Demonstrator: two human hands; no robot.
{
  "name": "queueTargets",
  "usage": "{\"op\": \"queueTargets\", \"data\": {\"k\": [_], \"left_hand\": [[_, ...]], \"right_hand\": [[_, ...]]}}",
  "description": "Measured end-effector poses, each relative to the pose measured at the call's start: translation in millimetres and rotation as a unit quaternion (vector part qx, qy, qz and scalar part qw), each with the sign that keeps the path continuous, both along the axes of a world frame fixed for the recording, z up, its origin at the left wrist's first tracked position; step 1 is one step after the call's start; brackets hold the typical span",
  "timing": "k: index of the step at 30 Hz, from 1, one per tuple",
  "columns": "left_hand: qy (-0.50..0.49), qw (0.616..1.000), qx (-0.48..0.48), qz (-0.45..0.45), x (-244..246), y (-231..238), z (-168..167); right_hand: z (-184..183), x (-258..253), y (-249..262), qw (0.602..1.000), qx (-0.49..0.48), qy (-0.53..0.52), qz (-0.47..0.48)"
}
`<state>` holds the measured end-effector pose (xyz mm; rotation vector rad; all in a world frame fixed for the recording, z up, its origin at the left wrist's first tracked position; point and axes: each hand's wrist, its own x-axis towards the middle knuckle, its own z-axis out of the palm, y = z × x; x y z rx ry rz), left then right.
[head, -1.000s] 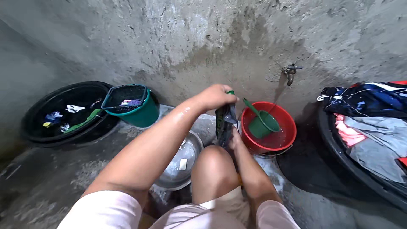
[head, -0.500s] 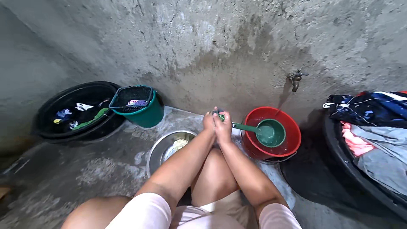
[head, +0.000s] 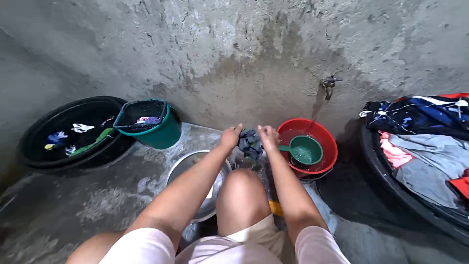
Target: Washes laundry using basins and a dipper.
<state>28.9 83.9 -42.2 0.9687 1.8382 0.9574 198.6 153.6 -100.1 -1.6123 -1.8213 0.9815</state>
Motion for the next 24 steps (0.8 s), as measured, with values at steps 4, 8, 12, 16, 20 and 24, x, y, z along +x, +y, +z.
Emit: {"op": "queueTargets", "data": {"k": [4,8,12,16,20,24], "left_hand": [[-0.051,0.998,-0.028,-0.011,-25.4,-28.4,30.2],[-0.021,1.0,0.008,-0.007,-63.6,-54.0,22.6],[-0.075,0.995,0.062,0.011,-106.5,-63.3,13.4],[-0.134,0.987,0.09,0.024,-127.7,-86.3,16.7],[-0.182,0.978,0.094,0.047,-148.3,-111.0,29.2],[-0.215,0.961,0.157,0.069,-174.2,-144.6,53.0]], "right_hand": [[-43.3,60.7,11.7,0.969,-0.018,-0.24,-0.055],[-61.0,112.4,5.0,0.953,-0.007,-0.303,0.012],[-58.2,160.8,-17.8,0.961,0.059,-0.268,-0.022],[-47.2,190.4,-56.7,0.939,0.029,-0.295,-0.174],[-57.0,207.2,-84.0,0.932,-0.062,-0.208,-0.292],[-58.9,220.8,-93.2,0.95,-0.193,-0.101,-0.223]]}}
